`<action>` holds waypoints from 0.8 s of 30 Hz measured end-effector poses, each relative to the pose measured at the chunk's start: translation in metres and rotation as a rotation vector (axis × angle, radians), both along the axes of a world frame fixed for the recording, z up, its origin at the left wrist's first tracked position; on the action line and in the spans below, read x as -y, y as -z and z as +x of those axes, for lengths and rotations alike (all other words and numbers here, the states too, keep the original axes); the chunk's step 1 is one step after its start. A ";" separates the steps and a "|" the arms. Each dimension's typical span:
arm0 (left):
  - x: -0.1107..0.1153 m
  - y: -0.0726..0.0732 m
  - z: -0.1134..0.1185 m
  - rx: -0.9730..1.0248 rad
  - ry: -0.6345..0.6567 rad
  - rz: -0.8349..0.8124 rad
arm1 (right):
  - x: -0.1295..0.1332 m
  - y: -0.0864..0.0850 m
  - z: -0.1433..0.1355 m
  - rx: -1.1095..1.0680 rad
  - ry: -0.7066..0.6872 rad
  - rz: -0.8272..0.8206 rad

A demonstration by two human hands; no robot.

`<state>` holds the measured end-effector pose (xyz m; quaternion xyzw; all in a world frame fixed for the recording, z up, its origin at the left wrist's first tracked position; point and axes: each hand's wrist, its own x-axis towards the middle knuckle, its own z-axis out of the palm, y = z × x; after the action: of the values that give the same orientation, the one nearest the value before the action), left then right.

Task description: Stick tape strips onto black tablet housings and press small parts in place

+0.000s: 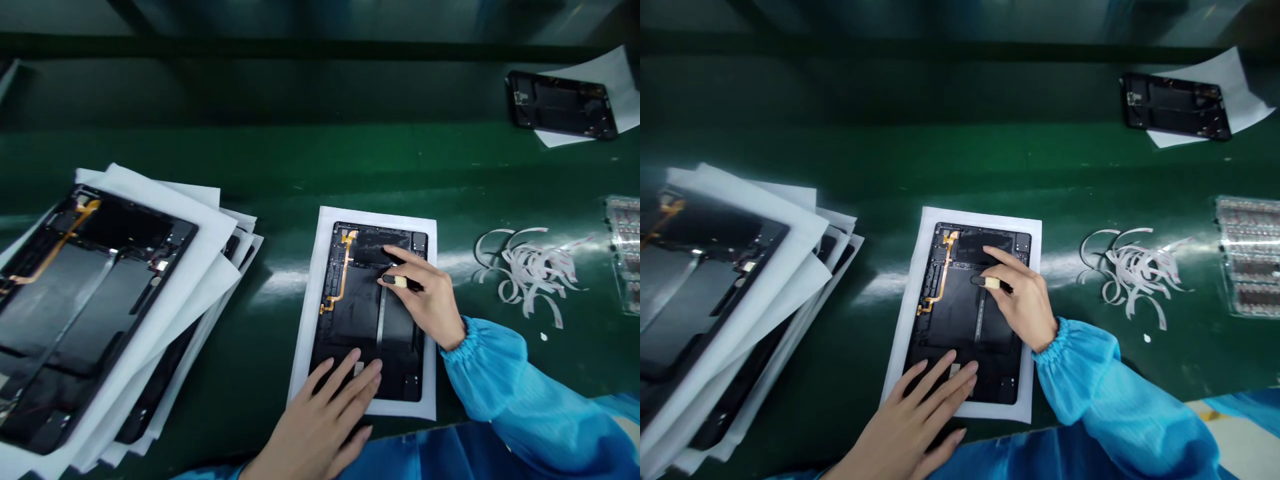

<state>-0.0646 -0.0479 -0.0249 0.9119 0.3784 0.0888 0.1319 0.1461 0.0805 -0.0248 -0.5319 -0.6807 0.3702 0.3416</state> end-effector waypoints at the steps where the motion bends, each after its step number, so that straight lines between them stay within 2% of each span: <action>1: 0.000 0.000 0.001 0.000 -0.007 0.001 | 0.000 0.000 0.000 0.002 0.000 0.003; 9: -0.005 0.001 0.007 0.080 -0.043 -0.013 | 0.000 0.000 -0.001 0.040 -0.003 0.028; 15: -0.022 -0.007 0.006 0.102 0.034 -0.016 | 0.000 0.001 -0.001 0.046 0.003 0.041; 21: -0.018 -0.003 0.012 0.209 -0.094 -0.049 | 0.000 0.001 0.000 0.042 0.006 0.031; 24: -0.016 0.000 0.013 0.217 -0.092 -0.046 | 0.000 0.003 0.001 0.034 0.005 0.022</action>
<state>-0.0515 -0.0323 -0.0254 0.8753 0.4052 0.1842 0.1888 0.1470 0.0805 -0.0275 -0.5359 -0.6893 0.3527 0.3365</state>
